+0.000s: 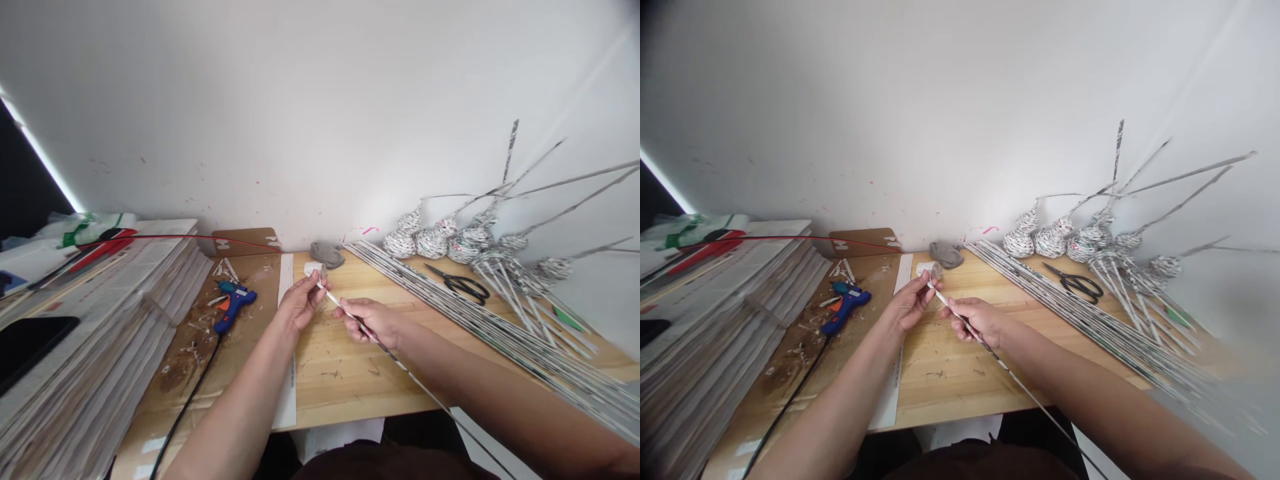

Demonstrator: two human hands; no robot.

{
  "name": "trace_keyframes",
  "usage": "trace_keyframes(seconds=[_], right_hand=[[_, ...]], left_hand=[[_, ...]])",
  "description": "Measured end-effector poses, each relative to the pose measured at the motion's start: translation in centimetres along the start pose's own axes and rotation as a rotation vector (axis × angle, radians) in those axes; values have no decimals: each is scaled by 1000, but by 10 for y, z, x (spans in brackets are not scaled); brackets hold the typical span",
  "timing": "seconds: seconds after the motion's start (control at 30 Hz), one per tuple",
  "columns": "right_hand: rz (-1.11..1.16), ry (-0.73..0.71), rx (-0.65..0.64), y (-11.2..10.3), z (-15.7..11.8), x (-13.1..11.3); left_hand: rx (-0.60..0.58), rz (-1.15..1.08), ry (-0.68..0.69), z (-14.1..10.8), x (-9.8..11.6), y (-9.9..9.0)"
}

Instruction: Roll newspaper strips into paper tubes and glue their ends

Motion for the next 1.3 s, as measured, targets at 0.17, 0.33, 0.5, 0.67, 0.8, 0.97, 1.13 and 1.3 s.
trace_keyframes(seconds=[0.17,0.33,0.5,0.67,0.8,0.97,1.13,1.3], right_hand=[[-489,-354,411,-9,-17,-17],[-345,-230,267,-8,-14,-8],[4,-1,2,-5,-7,4],[-315,-280,331,-10,-14,-12],[-260,-185,201,-5,-9,-8],[83,41,-71,-1,-3,5],[-394,-265,300,-6,-14,-13],[-966,-522,617,5,-31,-25]], left_hand=[[6,15,37,1,0,-2],[-48,15,28,-1,0,1],[-98,5,17,-2,0,5],[-76,28,22,-1,-1,2],[-55,16,3,0,-2,-1],[-94,-5,-15,0,-2,2],[-100,12,9,-1,0,4],[-70,35,-10,-2,-1,2]])
Point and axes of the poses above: each hand's wrist, its own z-axis towards the middle knuckle, its own y-axis out of the palm, x = y × z, the point moved 5 cm from there along z, towards the middle knuckle, and after that the axes turned 12 degrees about y, right-handed, at the moved point
